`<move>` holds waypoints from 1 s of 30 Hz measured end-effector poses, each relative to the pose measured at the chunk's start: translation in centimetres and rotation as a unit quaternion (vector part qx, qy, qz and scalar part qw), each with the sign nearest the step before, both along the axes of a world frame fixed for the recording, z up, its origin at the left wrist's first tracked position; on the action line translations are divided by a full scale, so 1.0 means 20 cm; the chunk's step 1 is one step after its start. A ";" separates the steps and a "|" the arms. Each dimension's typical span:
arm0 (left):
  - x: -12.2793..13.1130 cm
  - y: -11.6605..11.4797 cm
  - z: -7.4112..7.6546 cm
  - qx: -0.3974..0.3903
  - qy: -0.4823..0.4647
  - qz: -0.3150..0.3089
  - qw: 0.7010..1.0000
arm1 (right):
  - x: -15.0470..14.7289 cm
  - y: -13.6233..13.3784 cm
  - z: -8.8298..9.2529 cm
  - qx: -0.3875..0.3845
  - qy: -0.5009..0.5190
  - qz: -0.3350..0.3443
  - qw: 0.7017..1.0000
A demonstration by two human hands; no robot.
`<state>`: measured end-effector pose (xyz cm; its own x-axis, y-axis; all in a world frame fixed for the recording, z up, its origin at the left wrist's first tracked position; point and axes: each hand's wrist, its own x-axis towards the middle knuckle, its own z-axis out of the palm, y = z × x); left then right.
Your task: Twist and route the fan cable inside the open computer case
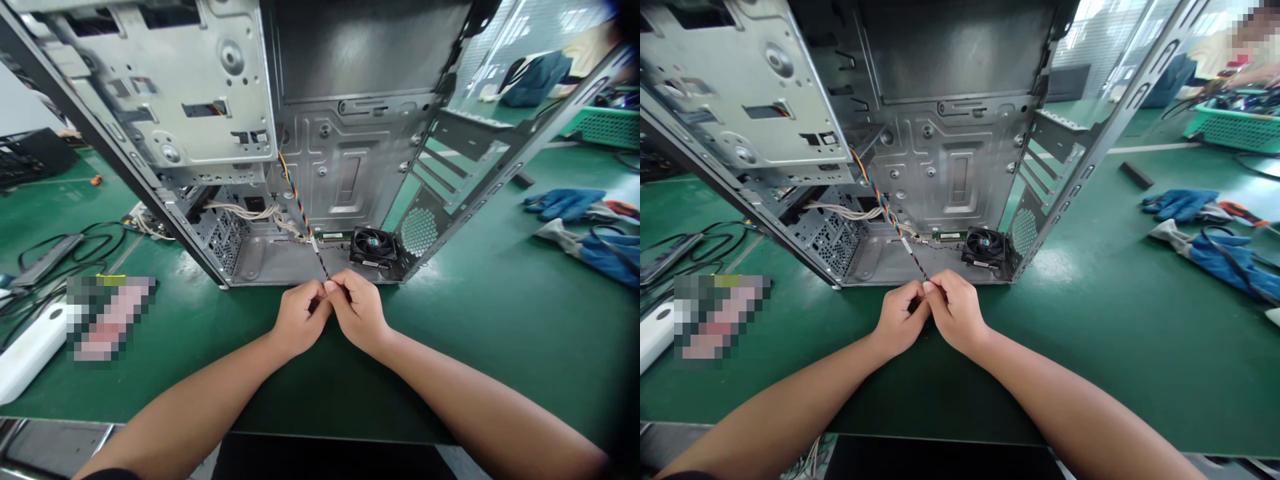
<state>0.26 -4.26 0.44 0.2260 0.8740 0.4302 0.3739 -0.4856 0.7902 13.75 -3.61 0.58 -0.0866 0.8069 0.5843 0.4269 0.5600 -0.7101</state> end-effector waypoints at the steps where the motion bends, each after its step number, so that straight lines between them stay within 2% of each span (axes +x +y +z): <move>1: 0.00 0.00 0.00 0.000 -0.001 0.001 1.000 | 0.00 0.00 0.00 -0.001 -0.001 0.000 1.000; 30: 0.00 0.00 0.00 -0.022 0.010 -0.004 1.000 | 0.00 0.00 0.00 -0.012 0.002 0.001 1.000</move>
<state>0.23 -4.30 0.53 0.2417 0.8900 0.3867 0.3853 -0.4538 0.8035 13.79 -3.67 0.53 -0.0866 0.8206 0.5648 0.4229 0.5436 -0.7250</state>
